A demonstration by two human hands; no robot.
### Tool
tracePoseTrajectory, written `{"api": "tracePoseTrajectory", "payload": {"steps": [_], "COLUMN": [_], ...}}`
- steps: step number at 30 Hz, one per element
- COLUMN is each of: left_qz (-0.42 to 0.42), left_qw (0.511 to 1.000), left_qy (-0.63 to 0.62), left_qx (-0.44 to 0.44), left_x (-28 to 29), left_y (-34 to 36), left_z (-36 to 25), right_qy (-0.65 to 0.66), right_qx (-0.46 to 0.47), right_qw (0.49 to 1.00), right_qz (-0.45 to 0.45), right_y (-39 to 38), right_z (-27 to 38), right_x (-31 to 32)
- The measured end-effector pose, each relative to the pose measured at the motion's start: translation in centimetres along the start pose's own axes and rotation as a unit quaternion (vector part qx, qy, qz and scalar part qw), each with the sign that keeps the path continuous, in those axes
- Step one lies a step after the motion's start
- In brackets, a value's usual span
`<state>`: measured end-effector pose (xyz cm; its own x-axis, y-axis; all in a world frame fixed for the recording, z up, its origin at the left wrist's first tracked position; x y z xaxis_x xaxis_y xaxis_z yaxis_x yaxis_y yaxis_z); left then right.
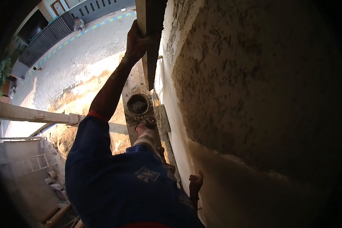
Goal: The person uses a wooden straightedge to level wet plaster on a wall and then uses a trowel to scoop mortar from a bucket and apply it to fill gaps in the wall surface.
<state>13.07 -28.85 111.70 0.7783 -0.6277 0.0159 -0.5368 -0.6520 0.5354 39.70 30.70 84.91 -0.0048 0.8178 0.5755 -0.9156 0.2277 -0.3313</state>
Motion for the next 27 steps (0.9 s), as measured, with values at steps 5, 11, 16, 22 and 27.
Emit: {"api": "tracePoseTrajectory", "payload": {"steps": [5,11,16,22,27], "left_qz": [-0.019,0.034,0.080,0.087,0.165], "left_qw": [0.999,0.990,0.976,0.964,0.957], "left_qy": [0.030,0.128,0.169,0.201,0.192], "left_qx": [-0.009,0.041,0.116,0.153,0.143], "left_x": [1.8,0.9,0.4,-0.6,-8.5], "left_y": [5.5,9.5,10.3,8.1,9.4], "left_z": [8.0,17.8,27.8,39.7,39.8], "right_qy": [-0.065,-0.022,-0.064,-0.078,-0.088], "right_qx": [-0.038,-0.037,-0.004,-0.057,-0.100], "right_qw": [0.996,0.999,0.998,0.995,0.991], "right_qz": [0.038,0.000,-0.016,-0.004,-0.018], "right_y": [0.5,7.4,10.1,9.1,7.4], "right_z": [-0.4,3.7,10.8,11.7,12.0], "right_x": [-4.1,-7.0,-9.4,-11.2,-10.7]}}
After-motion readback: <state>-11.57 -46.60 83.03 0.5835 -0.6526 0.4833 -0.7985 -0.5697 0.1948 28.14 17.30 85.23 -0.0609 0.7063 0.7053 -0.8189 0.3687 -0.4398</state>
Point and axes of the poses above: each hand's wrist, its own y-axis towards the middle knuckle, its own x-axis out of the back of the hand, z = x × y, the point moved 5 cm from there along y, towards the middle knuckle, and after that the axes turned 8 degrees about -z, right-handed, at the moved point
